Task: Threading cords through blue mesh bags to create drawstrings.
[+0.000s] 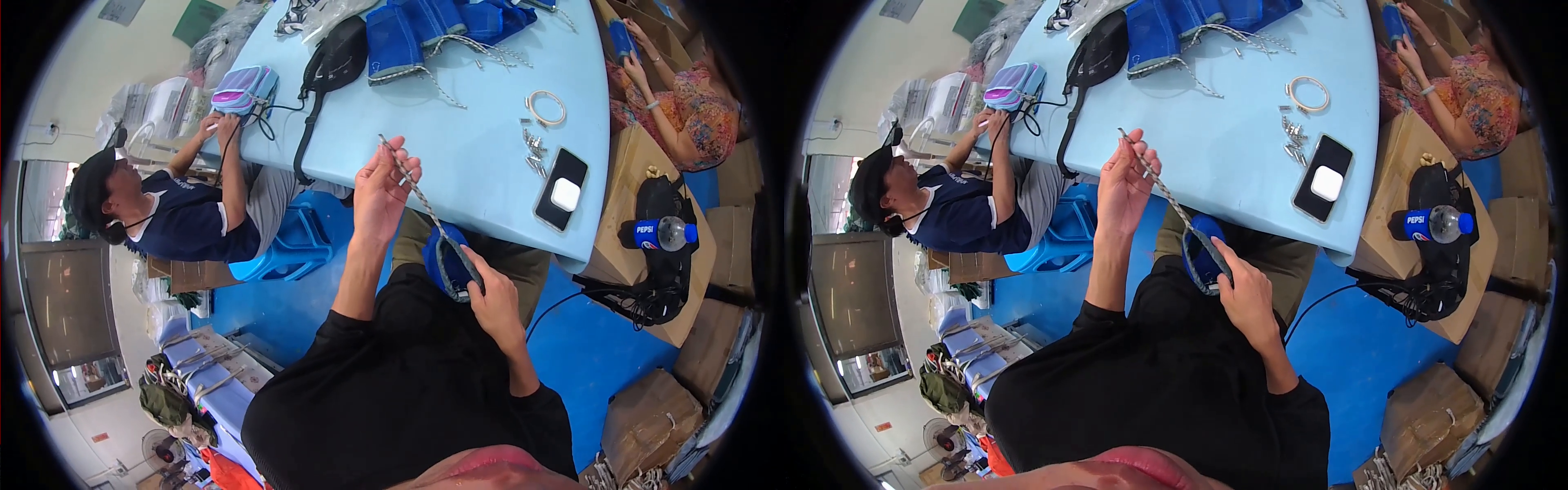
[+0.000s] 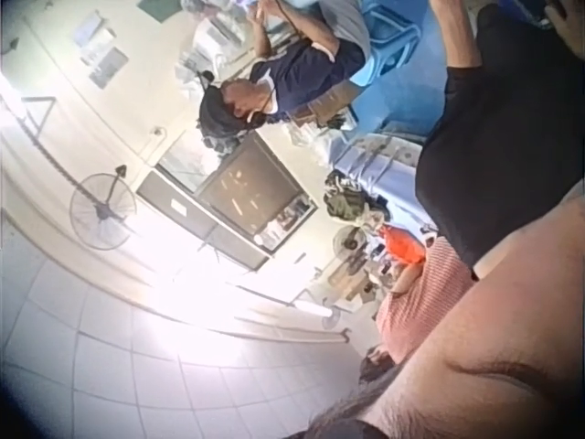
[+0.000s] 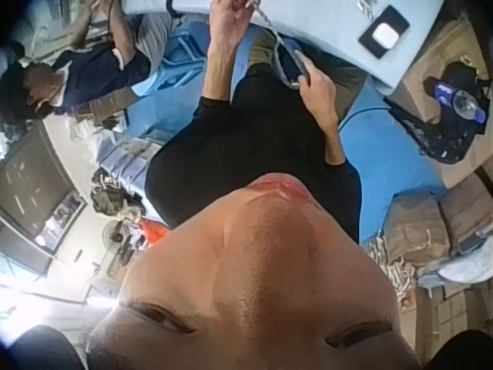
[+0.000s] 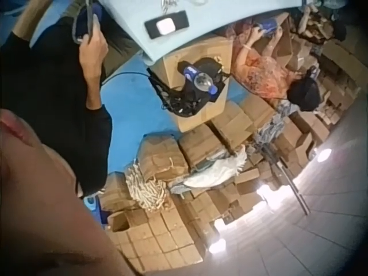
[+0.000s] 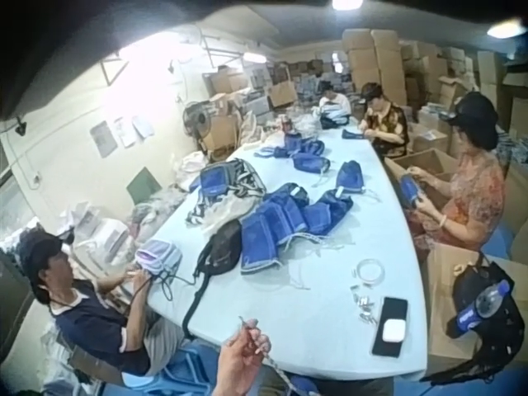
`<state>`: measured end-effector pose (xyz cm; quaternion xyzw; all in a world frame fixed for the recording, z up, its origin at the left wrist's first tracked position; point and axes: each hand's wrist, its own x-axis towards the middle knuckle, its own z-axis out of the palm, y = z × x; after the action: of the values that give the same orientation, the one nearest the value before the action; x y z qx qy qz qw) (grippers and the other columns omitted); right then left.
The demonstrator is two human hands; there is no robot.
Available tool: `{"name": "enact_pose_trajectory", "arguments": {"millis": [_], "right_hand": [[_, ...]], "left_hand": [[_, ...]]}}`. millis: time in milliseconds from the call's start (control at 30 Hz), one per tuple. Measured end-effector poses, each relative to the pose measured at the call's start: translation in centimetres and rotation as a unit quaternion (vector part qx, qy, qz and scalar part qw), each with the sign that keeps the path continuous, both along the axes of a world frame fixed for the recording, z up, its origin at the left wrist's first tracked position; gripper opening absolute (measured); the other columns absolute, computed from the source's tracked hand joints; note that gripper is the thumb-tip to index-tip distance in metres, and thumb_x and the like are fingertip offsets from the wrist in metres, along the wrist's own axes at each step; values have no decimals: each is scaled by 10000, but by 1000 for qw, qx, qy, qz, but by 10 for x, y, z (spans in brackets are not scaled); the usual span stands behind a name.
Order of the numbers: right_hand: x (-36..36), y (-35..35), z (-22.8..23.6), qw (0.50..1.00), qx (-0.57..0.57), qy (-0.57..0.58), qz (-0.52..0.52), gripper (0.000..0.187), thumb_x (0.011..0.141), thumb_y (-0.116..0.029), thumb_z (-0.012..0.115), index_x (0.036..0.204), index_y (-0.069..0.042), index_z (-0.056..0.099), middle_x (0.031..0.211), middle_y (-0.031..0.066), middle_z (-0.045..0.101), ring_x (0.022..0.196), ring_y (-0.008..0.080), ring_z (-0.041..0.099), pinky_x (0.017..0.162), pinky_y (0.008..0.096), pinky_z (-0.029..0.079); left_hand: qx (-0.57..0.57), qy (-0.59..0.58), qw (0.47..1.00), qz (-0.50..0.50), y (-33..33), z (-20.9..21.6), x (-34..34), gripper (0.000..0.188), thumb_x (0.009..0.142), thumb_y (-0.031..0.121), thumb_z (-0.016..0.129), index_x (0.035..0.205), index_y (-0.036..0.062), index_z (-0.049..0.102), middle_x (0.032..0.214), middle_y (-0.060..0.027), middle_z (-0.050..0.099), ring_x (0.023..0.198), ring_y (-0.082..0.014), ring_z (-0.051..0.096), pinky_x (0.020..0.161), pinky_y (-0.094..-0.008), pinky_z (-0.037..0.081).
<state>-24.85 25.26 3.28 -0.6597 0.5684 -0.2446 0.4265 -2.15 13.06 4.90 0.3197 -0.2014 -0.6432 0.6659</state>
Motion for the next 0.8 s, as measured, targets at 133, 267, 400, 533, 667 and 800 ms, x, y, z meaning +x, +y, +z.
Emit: {"name": "enact_pose_trajectory", "arguments": {"millis": [133,267,400,533,667,800], "right_hand": [[-2,4,-4,1000,-5,5,5,613,866,-34,578,1459,-187,560,1142,215,705,1008,439,661,866,493,526],[-5,6,-1,1000,3,-4,2,616,868,-31,554,1466,-181,555,1190,226,693,1035,435,663,874,487,528],[-13,8,-4,996,57,-68,-5,620,842,-23,543,1446,-159,578,1273,226,670,1090,427,661,918,450,527],[-21,15,-26,989,10,-144,-6,587,830,-14,540,1406,-105,611,1325,214,656,1118,377,672,981,389,509],[-22,20,-13,980,9,-198,19,597,830,-7,552,1416,-111,606,1186,192,686,1106,374,658,984,387,498],[-23,24,11,997,66,-26,0,638,819,-9,628,1444,-131,588,1080,180,632,1140,339,614,1045,368,460]], "left_hand": [[45,-59,996,48,0,9,-8,383,1076,305,566,1290,-10,609,1015,-58,711,972,-227,742,871,-367,621],[48,-61,995,65,2,7,-10,364,1076,326,565,1233,5,626,998,-55,704,892,-194,732,804,-345,613],[-36,35,999,3,3,-2,-3,156,1086,230,527,1046,87,574,797,28,554,628,-84,481,593,-252,402],[-33,102,994,34,0,-8,11,134,1069,154,503,936,143,493,683,61,372,532,-58,270,481,-243,220],[-57,133,989,29,-1,2,29,159,1084,131,454,927,126,471,701,47,351,537,-65,235,461,-249,190],[-50,63,997,11,1,18,4,143,1076,133,466,934,117,467,686,44,337,522,-58,230,454,-252,191]]}}
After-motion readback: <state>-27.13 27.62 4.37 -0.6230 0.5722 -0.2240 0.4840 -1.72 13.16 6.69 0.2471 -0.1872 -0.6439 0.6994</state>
